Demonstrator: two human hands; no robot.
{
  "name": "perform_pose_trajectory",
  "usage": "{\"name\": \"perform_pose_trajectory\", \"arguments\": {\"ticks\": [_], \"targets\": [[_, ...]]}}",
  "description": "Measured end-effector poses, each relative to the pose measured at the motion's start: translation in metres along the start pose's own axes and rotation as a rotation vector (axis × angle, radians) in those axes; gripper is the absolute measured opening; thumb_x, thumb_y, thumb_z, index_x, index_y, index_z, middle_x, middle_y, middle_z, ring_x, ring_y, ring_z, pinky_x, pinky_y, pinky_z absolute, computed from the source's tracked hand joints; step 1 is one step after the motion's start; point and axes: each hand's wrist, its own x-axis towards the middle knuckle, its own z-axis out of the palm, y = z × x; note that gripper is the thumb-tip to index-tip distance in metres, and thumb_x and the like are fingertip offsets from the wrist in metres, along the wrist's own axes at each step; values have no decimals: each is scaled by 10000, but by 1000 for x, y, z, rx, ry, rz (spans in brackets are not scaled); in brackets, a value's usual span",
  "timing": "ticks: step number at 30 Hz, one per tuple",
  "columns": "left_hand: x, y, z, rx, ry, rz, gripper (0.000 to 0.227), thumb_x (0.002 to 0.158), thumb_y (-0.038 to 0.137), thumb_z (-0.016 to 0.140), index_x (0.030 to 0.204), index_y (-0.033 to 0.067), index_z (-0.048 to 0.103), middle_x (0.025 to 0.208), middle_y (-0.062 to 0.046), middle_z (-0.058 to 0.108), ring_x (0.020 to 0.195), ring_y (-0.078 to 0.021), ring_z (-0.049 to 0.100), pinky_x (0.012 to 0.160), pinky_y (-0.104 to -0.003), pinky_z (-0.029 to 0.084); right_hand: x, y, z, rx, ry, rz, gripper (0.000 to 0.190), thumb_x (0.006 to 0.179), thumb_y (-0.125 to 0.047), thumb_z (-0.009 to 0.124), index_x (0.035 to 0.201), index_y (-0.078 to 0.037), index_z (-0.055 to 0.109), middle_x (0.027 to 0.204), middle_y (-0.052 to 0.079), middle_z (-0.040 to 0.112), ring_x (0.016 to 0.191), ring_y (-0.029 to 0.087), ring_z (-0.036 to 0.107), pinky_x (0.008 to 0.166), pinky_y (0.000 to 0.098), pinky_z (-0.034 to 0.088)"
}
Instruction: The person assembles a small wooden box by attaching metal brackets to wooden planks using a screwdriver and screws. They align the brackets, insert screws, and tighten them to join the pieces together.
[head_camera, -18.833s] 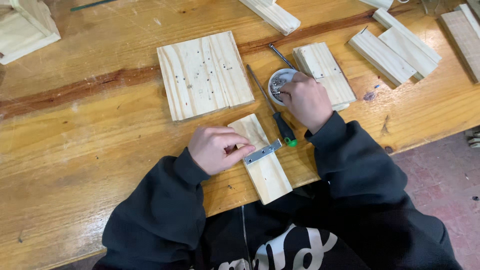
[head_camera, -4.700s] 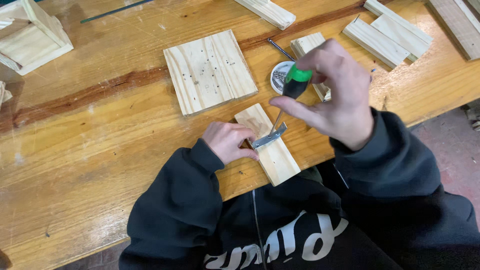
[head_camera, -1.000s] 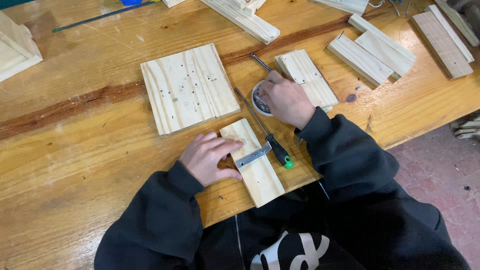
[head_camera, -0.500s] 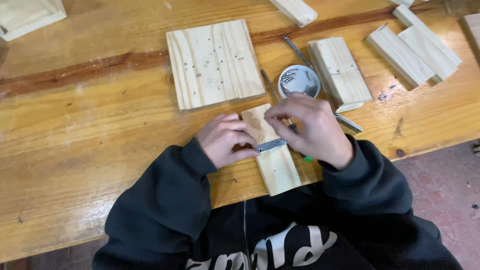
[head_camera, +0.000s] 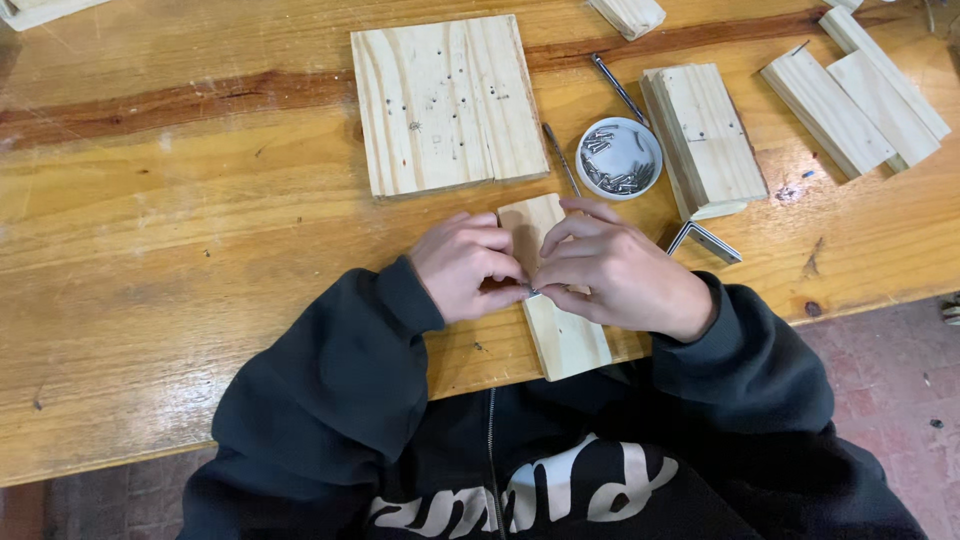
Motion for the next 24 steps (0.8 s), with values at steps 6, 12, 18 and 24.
{"name": "perform_pose_trajectory", "arguments": {"ticks": [6, 12, 18, 24], "targets": [[0, 0, 6, -34, 23, -42, 151, 839, 294, 763, 748, 179, 726, 686, 17, 569, 775, -234, 603, 717, -398, 498, -2, 6, 3, -67, -36, -14, 94, 818, -46, 745, 785, -132, 723, 739, -5, 704, 926, 261, 689, 1076, 651, 424], [1, 0, 6, -38, 39, -49, 112, 834, 268, 748, 773, 174, 735, 699, -7, 596, 778, -252, 616, 721, -408, 513, -5, 8, 3, -109, -88, -10, 134, 848, -23, 703, 758, -122, 706, 726, 5, 699, 929, 280, 686, 1078, 662, 414], [1, -1, 8, -63, 44, -60, 104, 841, 270, 735, 787, 182, 742, 690, 10, 590, 761, -240, 617, 704, -400, 512, -3, 7, 6, -200, -127, -20, 165, 892, -45, 654, 761, -139, 688, 749, -12, 691, 943, 261, 678, 1075, 658, 422], [-2, -8, 15, -26, 51, -41, 103, 821, 295, 753, 789, 198, 742, 700, 10, 599, 774, -239, 625, 704, -401, 515, -4, 9, 15, -278, -141, 9, 159, 893, -138, 676, 736, -148, 655, 771, -11, 682, 929, 266, 670, 1075, 664, 423]]}}
